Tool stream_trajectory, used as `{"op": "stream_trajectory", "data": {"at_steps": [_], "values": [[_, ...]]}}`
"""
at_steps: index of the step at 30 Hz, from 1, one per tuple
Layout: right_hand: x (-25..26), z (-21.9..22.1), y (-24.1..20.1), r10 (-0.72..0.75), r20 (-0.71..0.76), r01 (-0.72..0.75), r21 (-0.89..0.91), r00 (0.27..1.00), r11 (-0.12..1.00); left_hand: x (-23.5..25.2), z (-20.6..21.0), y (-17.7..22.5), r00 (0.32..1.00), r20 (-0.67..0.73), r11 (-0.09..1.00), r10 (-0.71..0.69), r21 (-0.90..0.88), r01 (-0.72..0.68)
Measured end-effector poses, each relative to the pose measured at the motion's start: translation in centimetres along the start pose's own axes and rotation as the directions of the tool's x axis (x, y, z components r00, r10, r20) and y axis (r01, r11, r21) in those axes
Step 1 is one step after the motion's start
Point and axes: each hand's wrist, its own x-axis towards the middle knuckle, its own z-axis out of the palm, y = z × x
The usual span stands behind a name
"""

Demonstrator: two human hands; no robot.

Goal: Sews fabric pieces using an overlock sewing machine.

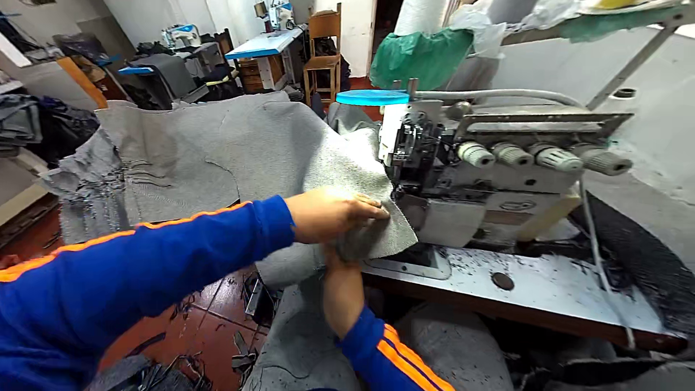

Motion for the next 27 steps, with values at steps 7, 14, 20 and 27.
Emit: {"op": "stream_trajectory", "data": {"at_steps": [7,14,20,27], "values": [[-1.4,-5.2,3.5,-0.359,0.424,0.500,-0.290,0.832,0.816,-4.3,6.4,-2.2,0.893,-0.449,0.946,-0.040,0.271,0.179],[0.4,-29.4,-12.8,-0.599,0.100,0.111,-0.994,0.795,-0.019,-0.1,5.9,-2.8,0.773,-0.631,0.955,-0.067,0.183,0.232],[2.7,-36.2,-16.6,-0.509,-0.003,-0.117,-0.974,0.860,-0.192,2.4,6.1,-3.9,0.738,-0.672,0.970,-0.061,0.136,0.204],[3.5,-36.8,-18.0,-0.358,0.173,0.046,-0.940,0.917,-0.338,2.2,6.0,-4.1,0.770,-0.635,0.973,-0.055,0.138,0.183]]}}
